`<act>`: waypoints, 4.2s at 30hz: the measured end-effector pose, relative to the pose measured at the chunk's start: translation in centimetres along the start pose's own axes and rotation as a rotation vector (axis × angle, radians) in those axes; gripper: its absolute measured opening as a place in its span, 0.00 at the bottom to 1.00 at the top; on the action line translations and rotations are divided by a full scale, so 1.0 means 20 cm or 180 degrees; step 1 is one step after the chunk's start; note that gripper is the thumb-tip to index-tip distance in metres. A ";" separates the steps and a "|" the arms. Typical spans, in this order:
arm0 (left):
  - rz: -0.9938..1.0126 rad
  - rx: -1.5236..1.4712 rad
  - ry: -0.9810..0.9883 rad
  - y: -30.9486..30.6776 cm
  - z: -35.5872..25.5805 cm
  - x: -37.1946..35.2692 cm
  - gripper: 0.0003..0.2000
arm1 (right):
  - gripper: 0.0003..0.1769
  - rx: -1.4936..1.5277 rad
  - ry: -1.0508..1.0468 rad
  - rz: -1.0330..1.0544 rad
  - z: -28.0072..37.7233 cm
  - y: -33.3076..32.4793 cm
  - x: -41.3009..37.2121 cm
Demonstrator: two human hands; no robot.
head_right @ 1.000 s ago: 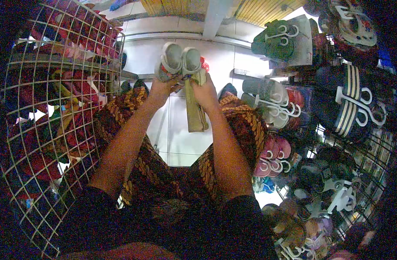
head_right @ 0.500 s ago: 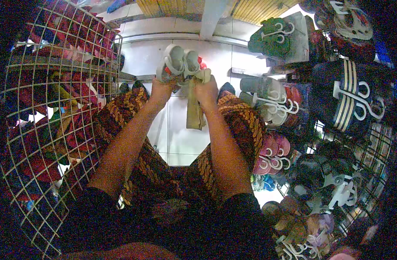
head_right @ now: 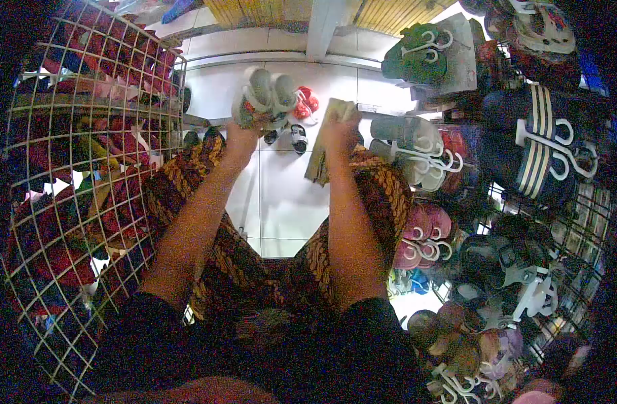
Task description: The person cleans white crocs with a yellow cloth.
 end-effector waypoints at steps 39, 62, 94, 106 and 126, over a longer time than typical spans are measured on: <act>0.1056 0.2153 -0.0468 -0.03 0.19 0.02 0.14 | 0.20 -0.0811 -0.2128 0.0918 0.32 -0.03 -0.20; 0.0767 0.2663 -0.0969 -0.09 0.24 0.00 0.19 | 0.19 -0.0624 -0.1728 0.1264 0.16 0.13 -0.16; 0.1452 0.1004 -0.1123 -0.02 0.36 0.00 0.18 | 0.23 -0.0423 -0.0947 0.0366 0.24 -0.07 -0.14; 0.0793 0.0040 -0.1524 -0.04 0.29 0.01 0.18 | 0.18 0.0559 -0.0922 -0.0866 0.21 -0.22 -0.05; 0.0900 0.0129 -0.0868 0.02 0.16 0.02 0.14 | 0.20 -0.0930 -0.1407 0.0160 0.30 -0.13 -0.13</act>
Point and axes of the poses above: each hand's wrist, its own x-axis towards the middle knuckle, its own y-axis out of the palm, z = x × y, the point moved 7 cm from there along x, towards the middle knuckle, and after that the axes turned 10 degrees about -x, right-handed, at the moved point
